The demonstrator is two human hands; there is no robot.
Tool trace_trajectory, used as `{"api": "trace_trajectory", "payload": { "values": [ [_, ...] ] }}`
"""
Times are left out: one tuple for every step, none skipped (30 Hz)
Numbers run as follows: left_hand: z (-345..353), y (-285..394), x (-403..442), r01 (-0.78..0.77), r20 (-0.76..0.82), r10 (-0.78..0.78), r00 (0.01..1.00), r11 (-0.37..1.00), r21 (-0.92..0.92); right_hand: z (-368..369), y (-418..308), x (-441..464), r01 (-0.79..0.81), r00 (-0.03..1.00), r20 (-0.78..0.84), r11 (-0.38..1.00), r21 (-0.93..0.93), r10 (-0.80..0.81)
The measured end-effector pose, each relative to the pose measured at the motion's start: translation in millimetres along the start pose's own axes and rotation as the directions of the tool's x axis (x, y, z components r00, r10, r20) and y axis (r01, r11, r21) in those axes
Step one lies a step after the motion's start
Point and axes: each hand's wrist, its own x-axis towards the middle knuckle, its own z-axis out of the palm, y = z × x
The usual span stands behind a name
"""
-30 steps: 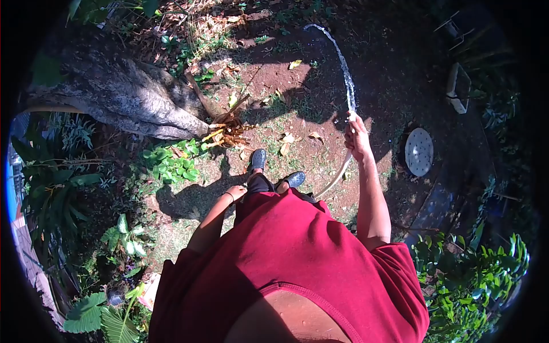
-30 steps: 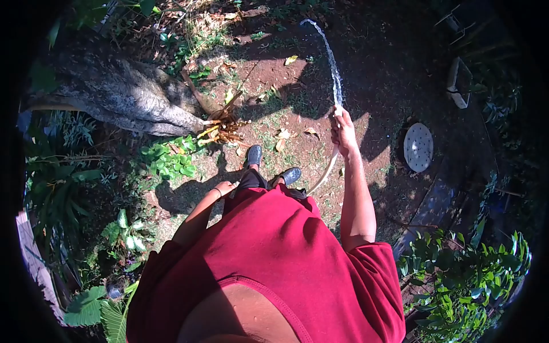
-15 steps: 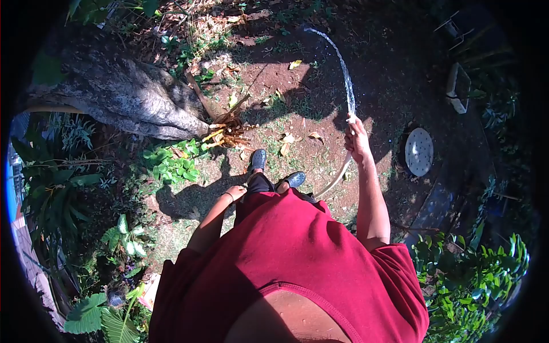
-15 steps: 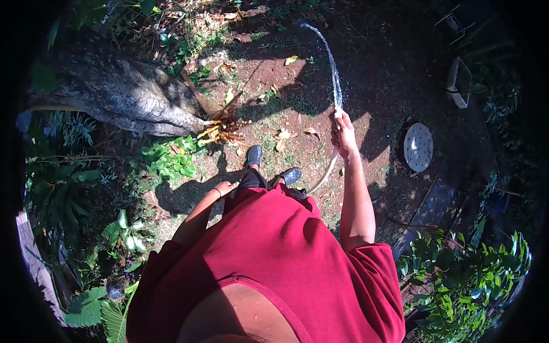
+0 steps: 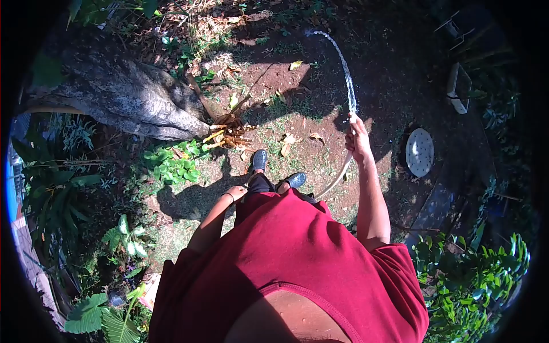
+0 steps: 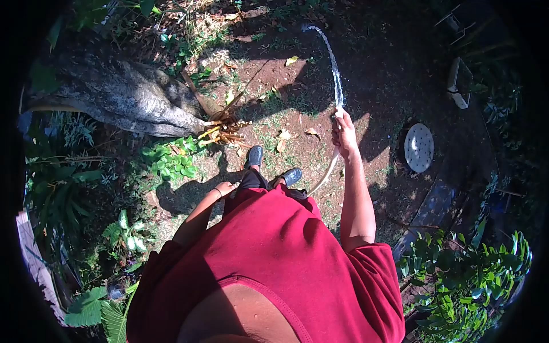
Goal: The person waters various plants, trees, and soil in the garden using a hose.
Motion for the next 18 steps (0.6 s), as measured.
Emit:
{"api": "trace_trajectory", "payload": {
  "values": [
    [0,-1,1,-0.001,0.003,0.001,1.000,1.000,0.000,1,-1,0,-0.006,1.000,-0.003,1.000,0.005,0.006],
    [0,-1,0,-0.001,0.002,0.001,1.000,1.000,0.000,1,-1,0,-0.006,1.000,-0.003,1.000,0.005,0.006],
    [-1,-2,-1,-0.014,0.004,0.014,1.000,1.000,-0.003,2,-2,0,-0.007,1.000,-0.004,1.000,0.001,0.007],
    [-1,-1,-1,-0.028,0.006,0.029,1.000,1.000,-0.005,2,-3,0,-0.007,1.000,-0.004,1.000,-0.003,0.007],
    [-1,-1,-1,-0.028,0.007,0.029,1.000,1.000,-0.005,2,-3,1,-0.007,1.000,-0.004,1.000,-0.002,0.007],
    [-1,0,0,-0.024,0.007,0.024,1.000,1.000,0.002,1,-2,2,-0.003,1.000,0.001,1.000,-0.002,0.003],
    [-1,0,0,-0.020,0.008,0.020,1.000,1.000,0.010,1,-2,2,0.002,1.000,0.006,1.000,-0.002,-0.002],
    [-2,3,-2,-0.019,0.008,0.019,1.000,1.000,0.010,1,-2,2,0.002,1.000,0.006,1.000,-0.001,-0.002],
    [-3,5,-4,-0.008,0.009,0.008,1.000,1.000,0.018,1,-3,2,0.000,1.000,0.011,1.000,0.004,0.000],
    [-5,8,-6,0.002,0.010,-0.002,1.000,1.000,0.026,2,-4,3,-0.001,1.000,0.017,1.000,0.008,0.001],
    [-6,10,-7,0.002,0.008,-0.003,1.000,1.000,0.025,2,-4,3,-0.001,1.000,0.019,1.000,0.008,0.001],
    [-8,12,-9,0.007,0.012,-0.008,1.000,0.999,0.031,2,-5,3,-0.002,1.000,0.022,1.000,0.000,0.002],
    [-9,14,-11,0.012,0.016,-0.013,1.000,0.999,0.037,2,-5,4,-0.003,1.000,0.025,1.000,-0.008,0.003],
    [-10,14,-10,0.013,0.014,-0.013,1.000,0.999,0.037,2,-5,5,-0.002,1.000,0.026,1.000,-0.007,0.002],
    [-10,13,-9,0.012,0.024,-0.014,1.000,0.999,0.050,2,-5,6,0.002,1.000,0.027,1.000,0.000,-0.002],
    [-10,13,-9,0.012,0.034,-0.014,0.999,0.998,0.062,2,-5,7,0.006,1.000,0.027,1.000,0.008,-0.006],
    [-10,12,-9,0.012,0.034,-0.014,0.999,0.998,0.062,4,-6,6,0.007,1.000,0.028,1.000,0.008,-0.007],
    [-10,11,-9,0.010,0.030,-0.012,0.999,0.998,0.064,5,-7,6,0.002,1.000,0.016,1.000,0.006,-0.002]
  ]
}}
